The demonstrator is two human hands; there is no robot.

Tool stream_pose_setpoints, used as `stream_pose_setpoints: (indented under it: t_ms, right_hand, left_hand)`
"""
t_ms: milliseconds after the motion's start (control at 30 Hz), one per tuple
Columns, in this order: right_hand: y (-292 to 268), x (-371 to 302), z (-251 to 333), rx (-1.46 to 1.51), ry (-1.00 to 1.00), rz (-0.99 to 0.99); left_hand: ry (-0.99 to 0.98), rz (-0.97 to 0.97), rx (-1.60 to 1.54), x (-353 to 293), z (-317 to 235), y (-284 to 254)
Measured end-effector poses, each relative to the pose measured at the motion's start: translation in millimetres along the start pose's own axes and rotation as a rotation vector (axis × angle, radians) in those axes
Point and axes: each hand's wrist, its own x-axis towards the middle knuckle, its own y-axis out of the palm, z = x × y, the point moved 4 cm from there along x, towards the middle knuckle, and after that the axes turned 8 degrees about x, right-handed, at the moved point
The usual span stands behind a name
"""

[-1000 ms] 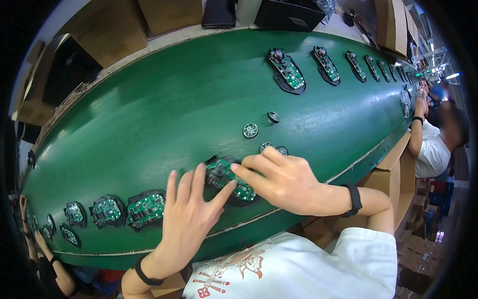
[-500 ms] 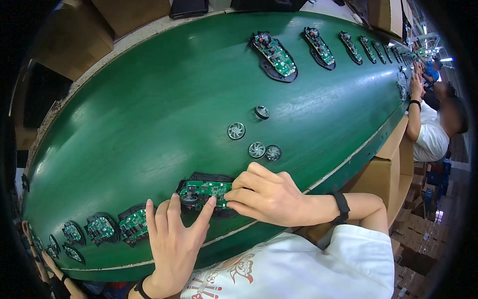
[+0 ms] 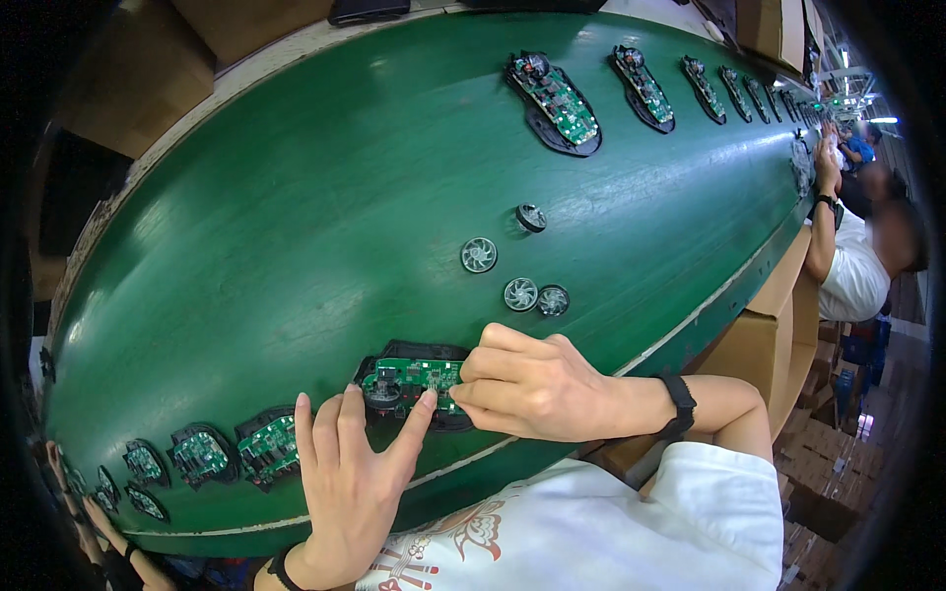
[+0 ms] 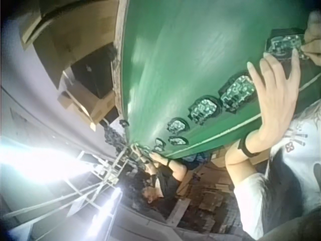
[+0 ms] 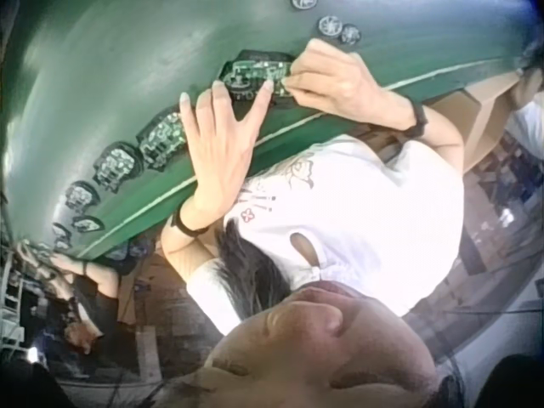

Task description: The person assembles small electronic devices on a green workbench by inserting circular components into circuit boards. They handle the devices one at a time, placing the finished units in a line. Later, the person moves a cardboard box filled with components and adjusts a plastic stool.

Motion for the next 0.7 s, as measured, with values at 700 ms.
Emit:
stream_pose_setpoints:
  t_ms: [700]
  right_hand:
    - [-6.1, -6.6, -1.6, -0.008, 0.094, -0.056]
  left_hand:
    - [0.023, 0.031, -0.032, 1.7, 4.1, 0.3]
